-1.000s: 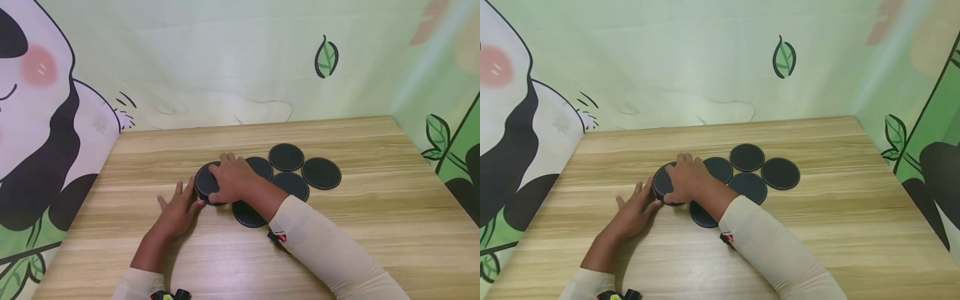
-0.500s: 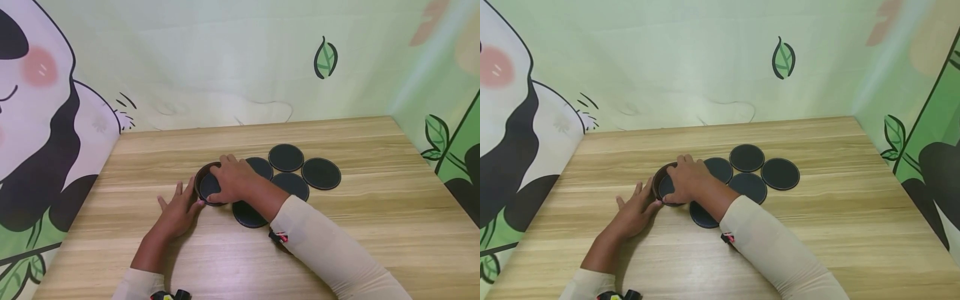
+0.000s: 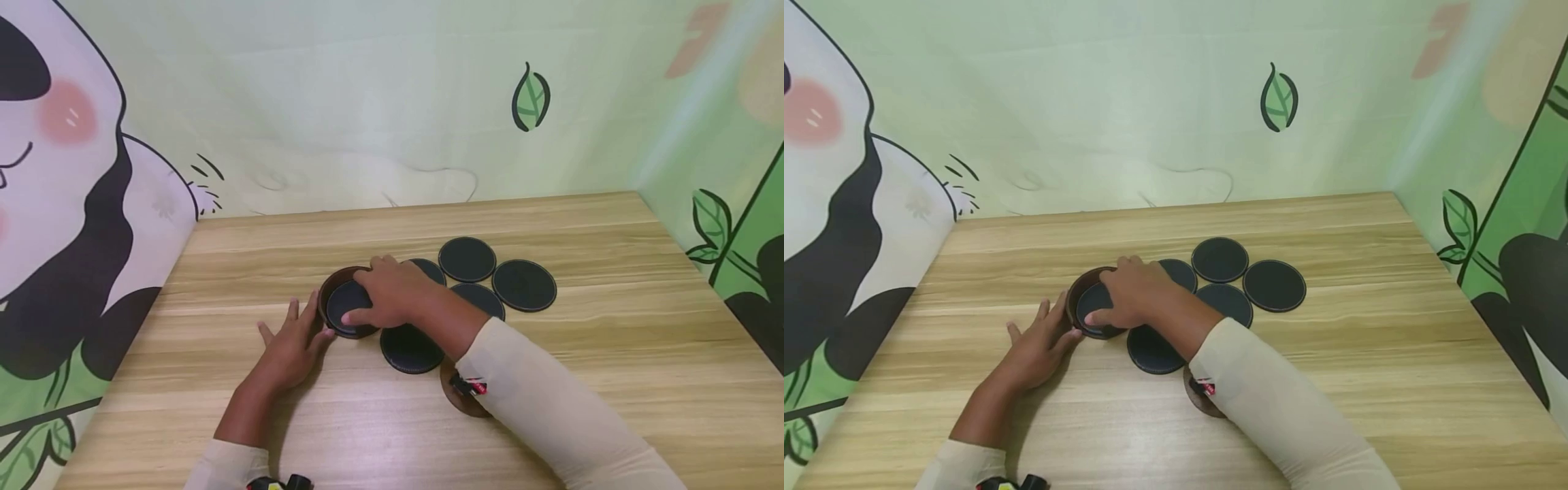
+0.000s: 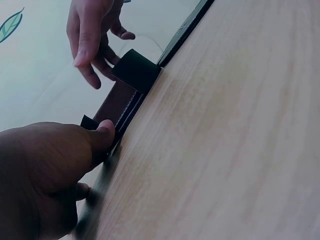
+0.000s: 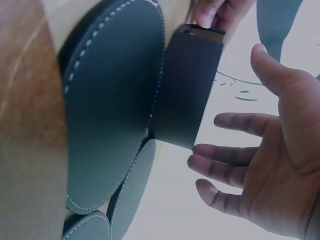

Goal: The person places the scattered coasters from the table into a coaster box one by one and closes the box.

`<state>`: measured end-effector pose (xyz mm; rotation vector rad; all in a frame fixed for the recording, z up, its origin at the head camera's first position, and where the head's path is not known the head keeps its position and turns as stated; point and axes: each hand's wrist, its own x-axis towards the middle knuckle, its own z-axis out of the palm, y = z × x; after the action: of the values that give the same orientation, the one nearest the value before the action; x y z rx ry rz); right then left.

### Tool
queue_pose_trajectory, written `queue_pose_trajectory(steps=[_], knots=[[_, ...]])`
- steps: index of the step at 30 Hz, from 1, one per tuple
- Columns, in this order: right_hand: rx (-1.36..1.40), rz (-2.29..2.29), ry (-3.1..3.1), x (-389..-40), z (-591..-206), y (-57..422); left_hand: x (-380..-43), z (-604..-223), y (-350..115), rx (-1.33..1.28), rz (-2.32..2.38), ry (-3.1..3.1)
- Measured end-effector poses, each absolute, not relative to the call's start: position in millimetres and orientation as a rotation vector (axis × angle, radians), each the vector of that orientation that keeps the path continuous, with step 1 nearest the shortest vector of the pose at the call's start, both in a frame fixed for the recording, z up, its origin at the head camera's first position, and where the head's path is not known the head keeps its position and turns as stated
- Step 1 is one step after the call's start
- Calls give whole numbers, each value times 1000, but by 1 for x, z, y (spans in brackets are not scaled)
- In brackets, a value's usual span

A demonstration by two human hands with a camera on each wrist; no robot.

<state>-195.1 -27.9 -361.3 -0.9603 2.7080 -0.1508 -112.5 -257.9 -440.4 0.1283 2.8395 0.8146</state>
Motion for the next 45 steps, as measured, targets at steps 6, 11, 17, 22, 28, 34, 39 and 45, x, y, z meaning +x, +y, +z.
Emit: queue_pose_trajectory(steps=[6, 11, 17, 22, 28, 34, 39, 45], knots=[[-891, -250, 2676, -190, -353, -9, -113, -441, -255, 123, 828, 2833], [-841, -316, 2675, -188, -354, 12, -113, -441, -255, 123, 836, 2829], [-807, -397, 2673, -187, -351, 35, -113, -438, -257, 107, 841, 2828], [-769, -374, 2672, -182, -344, 60, -113, -439, -257, 105, 855, 2823], [-726, -398, 2714, -176, -340, 89, -113, -440, -256, 108, 843, 2820], [-715, -484, 2735, -175, -340, 111, -112, -439, -258, 100, 837, 2818], [-691, -535, 2735, -174, -340, 127, -113, -440, -258, 107, 838, 2822], [-659, -568, 2774, -180, -345, 144, -113, -441, -258, 108, 832, 2824]])
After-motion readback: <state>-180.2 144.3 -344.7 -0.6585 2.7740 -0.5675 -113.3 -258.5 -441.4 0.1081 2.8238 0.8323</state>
